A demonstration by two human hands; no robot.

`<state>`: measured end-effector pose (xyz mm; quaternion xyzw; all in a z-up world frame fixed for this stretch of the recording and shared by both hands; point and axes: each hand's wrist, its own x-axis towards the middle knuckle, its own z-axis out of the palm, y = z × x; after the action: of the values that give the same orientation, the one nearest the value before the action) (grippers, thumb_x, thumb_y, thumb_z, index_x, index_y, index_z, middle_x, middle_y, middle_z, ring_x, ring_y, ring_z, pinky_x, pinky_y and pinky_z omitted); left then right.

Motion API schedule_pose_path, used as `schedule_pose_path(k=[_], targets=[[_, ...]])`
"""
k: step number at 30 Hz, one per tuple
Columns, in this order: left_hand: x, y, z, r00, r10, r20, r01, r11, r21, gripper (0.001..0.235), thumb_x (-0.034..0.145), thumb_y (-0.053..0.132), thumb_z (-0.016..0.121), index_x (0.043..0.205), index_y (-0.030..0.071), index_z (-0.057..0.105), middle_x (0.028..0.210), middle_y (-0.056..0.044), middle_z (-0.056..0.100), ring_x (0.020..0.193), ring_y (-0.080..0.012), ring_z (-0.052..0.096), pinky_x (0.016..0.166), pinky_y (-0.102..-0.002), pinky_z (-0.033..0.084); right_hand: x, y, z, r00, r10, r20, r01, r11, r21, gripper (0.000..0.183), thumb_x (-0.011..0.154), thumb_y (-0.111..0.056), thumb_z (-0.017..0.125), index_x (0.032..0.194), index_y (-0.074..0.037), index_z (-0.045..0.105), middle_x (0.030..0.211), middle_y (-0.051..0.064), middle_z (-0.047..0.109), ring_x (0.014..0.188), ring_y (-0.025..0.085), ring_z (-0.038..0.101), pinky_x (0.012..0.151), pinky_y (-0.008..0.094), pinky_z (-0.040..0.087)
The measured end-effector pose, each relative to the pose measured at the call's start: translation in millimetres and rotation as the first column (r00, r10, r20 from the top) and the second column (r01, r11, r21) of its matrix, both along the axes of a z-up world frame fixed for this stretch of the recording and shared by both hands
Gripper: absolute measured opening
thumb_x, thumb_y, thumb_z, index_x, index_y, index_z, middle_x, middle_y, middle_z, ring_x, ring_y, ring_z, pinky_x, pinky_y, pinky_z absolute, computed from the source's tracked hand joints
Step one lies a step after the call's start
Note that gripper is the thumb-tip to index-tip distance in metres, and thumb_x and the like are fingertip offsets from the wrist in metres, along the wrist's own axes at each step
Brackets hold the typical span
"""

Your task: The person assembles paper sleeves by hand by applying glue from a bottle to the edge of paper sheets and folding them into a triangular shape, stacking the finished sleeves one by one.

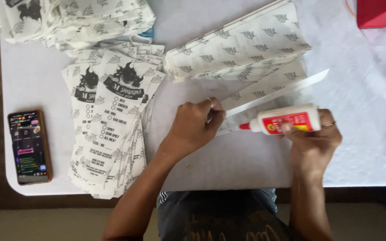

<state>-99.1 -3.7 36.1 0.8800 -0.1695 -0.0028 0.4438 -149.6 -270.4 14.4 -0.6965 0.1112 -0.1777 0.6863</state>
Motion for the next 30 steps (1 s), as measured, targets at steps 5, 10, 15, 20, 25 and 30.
schedule_pose_path(k=[5, 10, 15, 20, 25, 30], targets=[[4.8, 2.3, 15.2, 1.0, 0.002, -0.024, -0.004, 0.995, -0.102, 0.003, 0.085, -0.002, 0.071, 0.087, -0.004, 0.071, 0.065, -0.022, 0.072, 0.058, -0.0391, 0.074, 0.051, -0.044, 0.06, -2.3, 47.5, -2.3, 0.994, 0.075, 0.079, -0.087, 0.984, 0.158, 0.041, 0.067, 0.009, 0.087, 0.098, 0.002, 0.06, 0.076, 0.02, 0.064, 0.063, 0.025, 0.07, 0.054, 0.036, 0.059], [9.8, 8.6, 6.9, 0.993, -0.024, -0.114, 0.012, 0.994, -0.106, 0.01, 0.09, 0.01, 0.069, 0.091, 0.002, 0.074, 0.062, -0.016, 0.071, 0.056, -0.0367, 0.073, 0.054, -0.043, 0.06, -7.6, 82.6, 2.9, 0.986, 0.164, -0.005, -0.163, 0.981, 0.109, 0.042, 0.067, 0.012, 0.088, 0.098, 0.005, 0.062, 0.077, 0.019, 0.067, 0.069, 0.023, 0.072, 0.067, 0.038, 0.063], [-5.7, 6.8, 3.0, 0.996, -0.084, -0.025, 0.084, 0.996, -0.009, 0.013, 0.095, 0.017, 0.066, 0.1, 0.005, 0.07, 0.083, -0.015, 0.074, 0.065, -0.039, 0.072, 0.059, -0.049, 0.057, -12.7, 43.3, 14.3, 0.996, 0.028, -0.09, -0.029, 1.0, -0.006, 0.031, 0.072, 0.009, 0.072, 0.097, -0.006, 0.063, 0.082, 0.007, 0.067, 0.071, 0.014, 0.065, 0.067, 0.029, 0.057], [-46.8, -19.7, 3.1, 0.959, -0.166, 0.228, 0.118, 0.971, 0.21, 0.036, 0.1, 0.007, 0.064, 0.136, 0.01, 0.065, 0.136, -0.03, 0.065, 0.121, -0.0465, 0.068, 0.054, -0.041, 0.064, -23.6, -2.0, 22.4, 0.977, 0.214, 0.02, -0.195, 0.843, 0.502, 0.04, 0.094, -0.021, 0.077, 0.128, -0.004, 0.066, 0.129, 0.027, 0.068, 0.126, 0.041, 0.065, 0.117, 0.056, 0.052], [-60.3, -27.0, -14.0, 0.896, -0.186, 0.404, 0.011, 0.918, 0.397, 0.036, 0.099, 0.026, 0.074, 0.128, 0.005, 0.072, 0.153, -0.033, 0.042, 0.134, -0.0512, 0.055, 0.102, -0.053, 0.057, -29.2, 25.0, 15.1, 0.837, 0.546, -0.045, -0.393, 0.655, 0.645, 0.059, 0.095, -0.02, 0.066, 0.144, 0.01, 0.048, 0.164, 0.024, 0.039, 0.152, 0.047, 0.038, 0.122, 0.053, 0.034], [-57.8, -28.7, -15.8, 0.889, -0.18, 0.421, 0.001, 0.92, 0.391, 0.029, 0.104, 0.019, 0.063, 0.128, 0.005, 0.071, 0.15, -0.033, 0.044, 0.132, -0.0528, 0.054, 0.105, -0.056, 0.053, -21.5, -31.1, 3.5, 0.947, 0.305, -0.104, -0.144, 0.688, 0.711, 0.072, 0.085, -0.023, 0.076, 0.144, 0.01, 0.051, 0.152, 0.026, 0.053, 0.142, 0.038, 0.052, 0.111, 0.05, 0.046]])
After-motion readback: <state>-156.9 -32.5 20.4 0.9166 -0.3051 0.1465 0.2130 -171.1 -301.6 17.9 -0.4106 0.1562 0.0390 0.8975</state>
